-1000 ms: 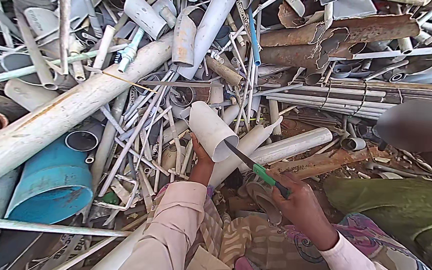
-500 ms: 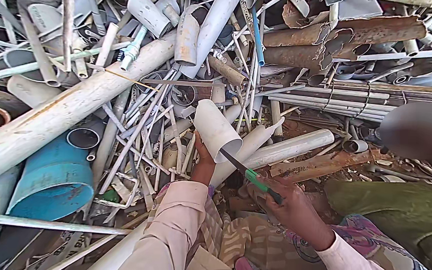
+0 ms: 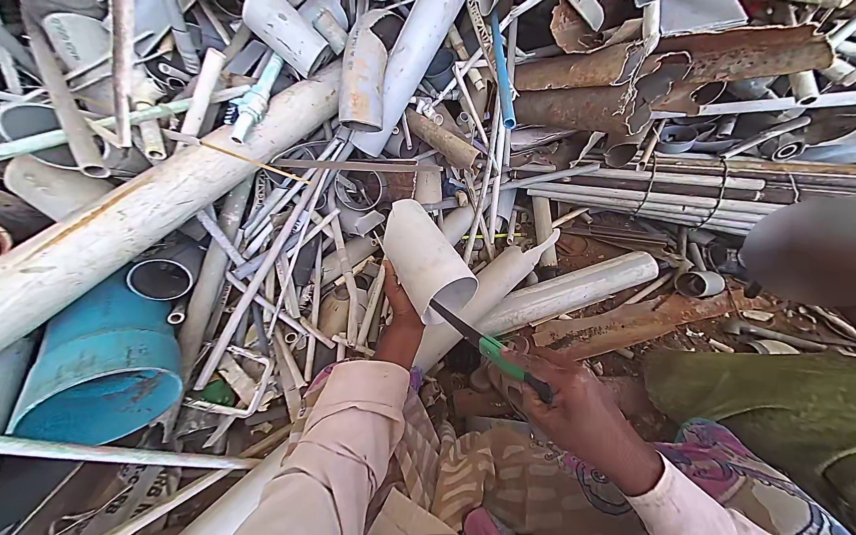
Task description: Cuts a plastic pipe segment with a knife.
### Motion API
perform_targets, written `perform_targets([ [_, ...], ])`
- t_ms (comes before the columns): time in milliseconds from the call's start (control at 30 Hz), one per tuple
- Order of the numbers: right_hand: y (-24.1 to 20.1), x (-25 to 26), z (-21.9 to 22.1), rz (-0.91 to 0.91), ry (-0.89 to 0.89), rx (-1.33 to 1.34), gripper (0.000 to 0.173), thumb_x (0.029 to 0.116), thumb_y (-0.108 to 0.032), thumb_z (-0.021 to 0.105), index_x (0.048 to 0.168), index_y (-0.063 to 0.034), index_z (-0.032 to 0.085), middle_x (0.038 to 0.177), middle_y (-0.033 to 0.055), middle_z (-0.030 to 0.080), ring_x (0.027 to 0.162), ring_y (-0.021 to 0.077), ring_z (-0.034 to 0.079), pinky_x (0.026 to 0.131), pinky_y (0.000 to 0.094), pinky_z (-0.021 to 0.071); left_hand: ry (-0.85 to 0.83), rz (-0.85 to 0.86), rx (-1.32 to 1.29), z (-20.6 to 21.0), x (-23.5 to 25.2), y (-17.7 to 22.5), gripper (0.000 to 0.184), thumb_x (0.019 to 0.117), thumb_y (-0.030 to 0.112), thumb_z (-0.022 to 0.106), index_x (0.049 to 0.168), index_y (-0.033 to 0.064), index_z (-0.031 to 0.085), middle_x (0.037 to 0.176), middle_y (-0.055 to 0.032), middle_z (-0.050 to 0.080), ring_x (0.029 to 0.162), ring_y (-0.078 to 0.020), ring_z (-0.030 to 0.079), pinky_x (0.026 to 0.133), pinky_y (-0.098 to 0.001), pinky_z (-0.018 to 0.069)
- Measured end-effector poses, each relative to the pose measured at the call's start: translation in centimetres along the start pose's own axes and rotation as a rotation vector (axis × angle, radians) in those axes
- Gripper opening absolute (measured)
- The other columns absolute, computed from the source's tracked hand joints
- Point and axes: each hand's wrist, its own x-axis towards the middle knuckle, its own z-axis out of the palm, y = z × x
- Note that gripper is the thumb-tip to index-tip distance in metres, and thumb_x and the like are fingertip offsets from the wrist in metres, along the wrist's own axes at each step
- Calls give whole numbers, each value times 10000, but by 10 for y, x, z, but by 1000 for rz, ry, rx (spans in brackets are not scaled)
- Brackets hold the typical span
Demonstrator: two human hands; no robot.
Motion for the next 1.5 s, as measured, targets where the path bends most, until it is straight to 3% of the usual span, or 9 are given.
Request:
perform_targets([
  [67, 1, 1, -1, 23, -23, 50, 420, 832, -122, 608, 1218, -123, 775, 932, 102, 732, 760, 226, 700, 654, 405, 586, 6, 13, 13, -3, 0, 1, 634, 1069, 572, 119, 1315, 190, 562, 1137, -27, 712, 1082, -154, 681, 918, -419, 575],
  [200, 5, 3, -2, 2, 32, -114, 428, 822, -91, 603, 1213, -103, 777, 883, 140, 705, 634, 269, 673, 523, 445, 550, -39, 29, 2, -4, 2, -1, 635, 1070, 562, 100, 1291, 187, 563, 1122, -24, 714, 1080, -146, 681, 918, -413, 576],
  [333, 1, -1, -13, -176, 35, -257, 399, 865, -154, 568, 1202, -123, 779, 851, 97, 669, 580, 227, 642, 449, 364, 512, -55, 49, -22, 2, -1, 4, 589, 1083, 534, 147, 1246, 191, 598, 1082, -4, 734, 1039, -121, 700, 898, -375, 588],
  [533, -8, -7, -41, -272, -28, -409, 355, 881, -133, 546, 1145, -57, 770, 925, 124, 710, 589, 251, 678, 443, 368, 530, -54, 66, -48, -3, 5, 5, 630, 1074, 543, 98, 1265, 193, 585, 1092, -14, 726, 1048, -136, 692, 900, -395, 581],
  [800, -20, 0, -2, -282, -100, -656, 426, 757, 21, 758, 1182, -4, 757, 948, 161, 723, 558, 241, 676, 453, 342, 544, 39, -24, 86, -3, -6, -14, 597, 1087, 522, 139, 1315, 155, 551, 1084, -49, 722, 1022, -152, 700, 882, -405, 590],
  [967, -45, -13, -35, -314, -154, -715, 367, 779, 30, 702, 1138, -15, 767, 869, 127, 692, 501, 208, 615, 408, 312, 482, 9, 5, 72, -11, 3, -2, 629, 1075, 552, 118, 1320, 180, 562, 1113, -49, 717, 1052, -162, 689, 897, -418, 580],
  [1200, -37, -1, -4, -246, -175, -745, 358, 807, 37, 733, 1162, -9, 757, 936, 147, 722, 584, 237, 683, 471, 330, 544, 30, 9, 150, -7, -6, -14, 567, 1093, 500, 133, 1308, 186, 553, 1118, -10, 712, 1062, -126, 680, 916, -383, 574],
  [1300, -46, -7, -17, -291, -131, -757, 265, 807, 11, 711, 1063, -21, 773, 864, 122, 693, 540, 207, 648, 424, 301, 506, 15, 20, 137, -7, -2, -13, 578, 1094, 491, 119, 1329, 174, 542, 1123, -27, 713, 1063, -139, 683, 910, -394, 576],
  [1500, -44, -9, -15, -256, -146, -724, 325, 813, 33, 712, 1128, -17, 771, 869, 127, 691, 532, 210, 635, 427, 306, 501, -69, 3, 151, -22, 2, -11, 642, 1061, 593, 117, 1361, 216, 542, 1209, -26, 693, 1145, -160, 653, 964, -443, 553],
])
